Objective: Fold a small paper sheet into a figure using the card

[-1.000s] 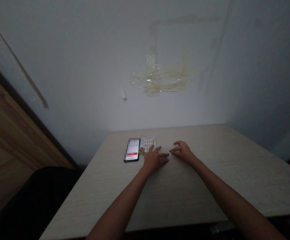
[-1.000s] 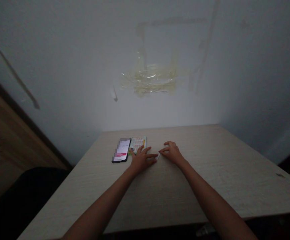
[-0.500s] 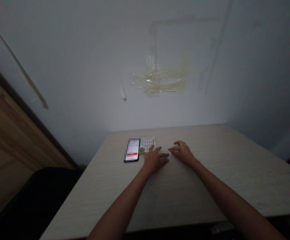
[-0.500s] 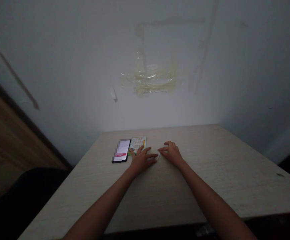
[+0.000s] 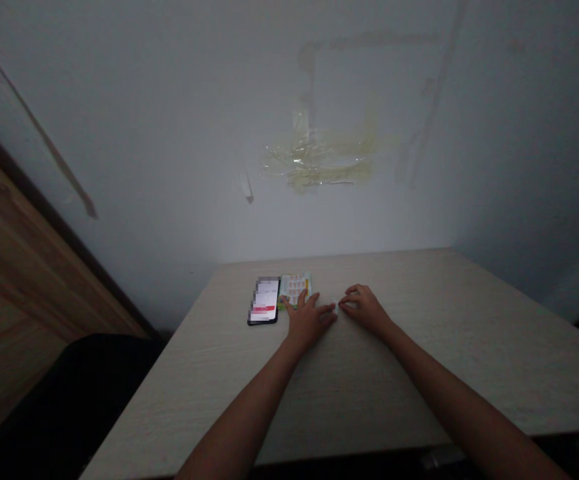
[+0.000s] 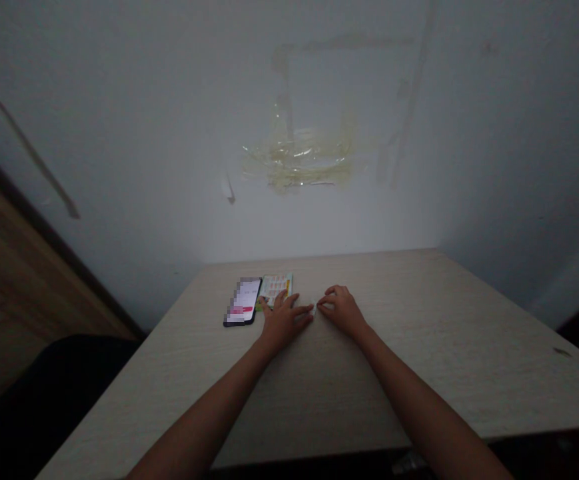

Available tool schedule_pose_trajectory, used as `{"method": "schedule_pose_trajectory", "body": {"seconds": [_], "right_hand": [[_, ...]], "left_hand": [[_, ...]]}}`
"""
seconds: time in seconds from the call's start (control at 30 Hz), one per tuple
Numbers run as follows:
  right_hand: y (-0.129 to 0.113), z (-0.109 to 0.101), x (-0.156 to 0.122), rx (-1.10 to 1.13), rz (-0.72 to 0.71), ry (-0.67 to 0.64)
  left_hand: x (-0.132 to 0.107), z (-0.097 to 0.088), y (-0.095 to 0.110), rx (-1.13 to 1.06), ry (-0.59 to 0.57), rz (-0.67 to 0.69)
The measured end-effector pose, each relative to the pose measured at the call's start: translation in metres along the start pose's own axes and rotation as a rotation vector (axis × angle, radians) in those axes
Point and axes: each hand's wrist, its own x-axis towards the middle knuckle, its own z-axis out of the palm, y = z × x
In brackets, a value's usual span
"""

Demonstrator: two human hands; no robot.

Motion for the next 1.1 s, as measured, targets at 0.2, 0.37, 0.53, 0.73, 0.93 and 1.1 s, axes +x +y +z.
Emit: {"method": "schedule_pose_trajectory", "body": {"seconds": [0.2, 0.37, 0.53, 0.73, 0.93, 1.1], "right_hand": [[-0.014, 0.0, 0.003, -0.065, 0.087, -0.008], [-0.018, 0.0, 0.004, -0.087, 0.134, -0.031], [-0.017, -0.001, 0.005, -0.086, 0.156, -0.054], [-0.018, -0.002, 0.005, -0.081, 0.168, -0.086], [-0.018, -0.004, 0.004, -0.055, 0.167, -0.109], [-0.015, -0.004, 0.003, -0.041, 0.155, -0.125]], "left_hand": [[0.002, 0.001, -0.004, 0.001, -0.027, 0.002], [0.004, -0.001, -0.005, 0.006, -0.061, 0.003], [0.003, -0.002, -0.004, 0.017, -0.073, -0.02], [0.002, -0.001, -0.005, 0.01, -0.048, -0.007], [0.001, 0.002, -0.005, 0.022, -0.012, 0.0], [0.0, 0.002, -0.004, 0.031, -0.003, 0.004]]}}
